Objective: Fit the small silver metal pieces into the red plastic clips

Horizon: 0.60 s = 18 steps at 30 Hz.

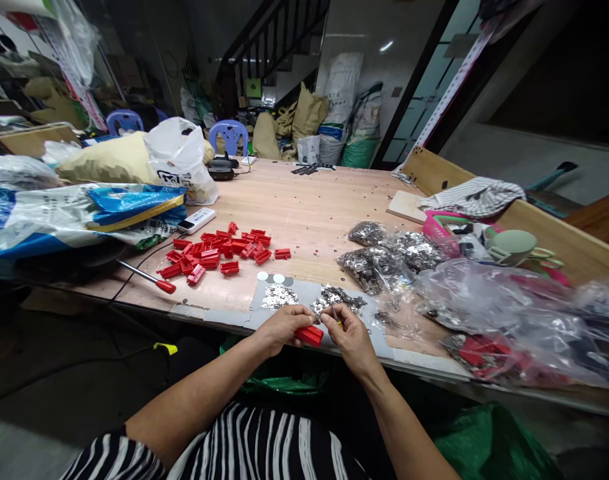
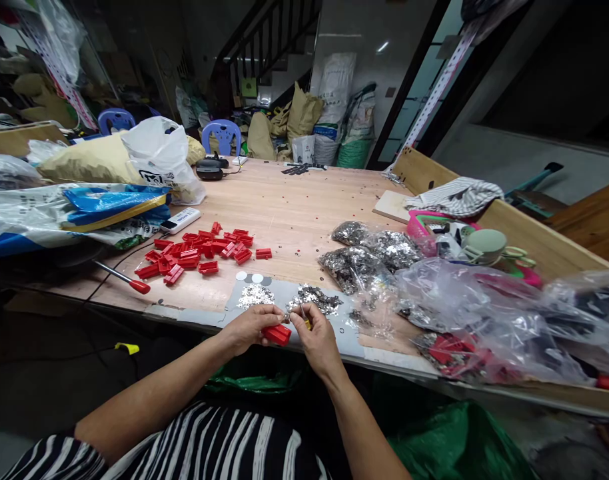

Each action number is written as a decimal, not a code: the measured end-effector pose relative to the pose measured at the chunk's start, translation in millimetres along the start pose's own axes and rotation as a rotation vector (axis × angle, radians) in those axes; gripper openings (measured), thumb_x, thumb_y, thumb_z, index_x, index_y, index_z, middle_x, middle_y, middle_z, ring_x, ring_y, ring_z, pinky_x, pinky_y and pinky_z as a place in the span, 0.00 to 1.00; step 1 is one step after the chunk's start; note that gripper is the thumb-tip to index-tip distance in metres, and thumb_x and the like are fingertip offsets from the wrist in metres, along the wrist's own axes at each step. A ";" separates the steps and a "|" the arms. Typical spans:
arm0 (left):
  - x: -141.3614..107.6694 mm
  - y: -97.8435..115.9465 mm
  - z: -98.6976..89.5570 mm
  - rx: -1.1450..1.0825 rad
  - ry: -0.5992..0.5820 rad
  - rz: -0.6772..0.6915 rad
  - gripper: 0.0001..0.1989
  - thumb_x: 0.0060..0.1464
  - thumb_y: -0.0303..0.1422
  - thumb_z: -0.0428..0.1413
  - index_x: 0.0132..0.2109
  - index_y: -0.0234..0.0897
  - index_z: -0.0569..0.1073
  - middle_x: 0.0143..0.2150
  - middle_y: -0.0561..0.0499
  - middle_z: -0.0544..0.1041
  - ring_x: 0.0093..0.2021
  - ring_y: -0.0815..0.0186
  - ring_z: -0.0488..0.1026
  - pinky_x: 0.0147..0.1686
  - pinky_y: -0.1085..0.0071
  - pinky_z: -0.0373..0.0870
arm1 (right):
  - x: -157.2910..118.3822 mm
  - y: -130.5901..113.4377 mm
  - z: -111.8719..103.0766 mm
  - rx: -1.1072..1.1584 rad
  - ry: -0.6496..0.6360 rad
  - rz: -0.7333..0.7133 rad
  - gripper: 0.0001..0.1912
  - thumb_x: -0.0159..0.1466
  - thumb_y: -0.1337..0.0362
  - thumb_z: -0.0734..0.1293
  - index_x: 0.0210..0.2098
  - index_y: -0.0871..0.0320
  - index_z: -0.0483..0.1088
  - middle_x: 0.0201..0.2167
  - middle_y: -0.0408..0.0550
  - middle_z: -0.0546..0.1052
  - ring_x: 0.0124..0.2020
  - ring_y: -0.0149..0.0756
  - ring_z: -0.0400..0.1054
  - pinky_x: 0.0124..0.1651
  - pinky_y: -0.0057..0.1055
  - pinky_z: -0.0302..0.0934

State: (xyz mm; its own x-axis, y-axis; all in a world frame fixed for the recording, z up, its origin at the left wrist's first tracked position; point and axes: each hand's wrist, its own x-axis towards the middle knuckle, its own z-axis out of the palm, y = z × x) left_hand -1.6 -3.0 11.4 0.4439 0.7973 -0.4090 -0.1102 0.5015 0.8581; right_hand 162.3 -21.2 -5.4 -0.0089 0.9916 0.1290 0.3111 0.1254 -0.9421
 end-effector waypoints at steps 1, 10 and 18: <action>0.6 -1.0 0.1 0.015 0.006 0.010 0.14 0.40 0.39 0.60 0.31 0.34 0.69 0.20 0.58 0.66 0.17 0.77 0.60 0.18 0.79 0.52 | -1.2 0.1 -0.1 -0.028 0.000 -0.019 0.13 0.60 0.53 0.64 0.34 0.57 0.67 0.28 0.43 0.71 0.28 0.32 0.64 0.32 0.29 0.59; -3.8 -4.5 -1.5 0.007 0.029 0.004 0.16 0.37 0.40 0.64 0.28 0.34 0.69 0.20 0.56 0.68 0.18 0.76 0.62 0.19 0.78 0.53 | 5.2 -1.6 -4.9 0.166 0.184 0.051 0.14 0.58 0.51 0.65 0.32 0.55 0.63 0.20 0.37 0.62 0.19 0.27 0.54 0.22 0.26 0.52; -4.7 -7.9 -5.5 0.020 0.090 0.007 0.17 0.39 0.41 0.64 0.31 0.32 0.73 0.22 0.53 0.72 0.18 0.76 0.63 0.19 0.78 0.54 | 7.6 2.8 -15.7 0.137 0.035 0.095 0.17 0.57 0.49 0.65 0.37 0.56 0.65 0.25 0.39 0.65 0.18 0.25 0.52 0.19 0.25 0.49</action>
State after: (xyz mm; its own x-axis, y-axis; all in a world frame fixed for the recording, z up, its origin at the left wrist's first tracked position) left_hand -7.7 -8.8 4.8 0.3611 0.8283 -0.4285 -0.0946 0.4897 0.8668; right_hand 178.0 -13.8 -2.2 0.0478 0.9978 0.0453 0.1760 0.0362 -0.9837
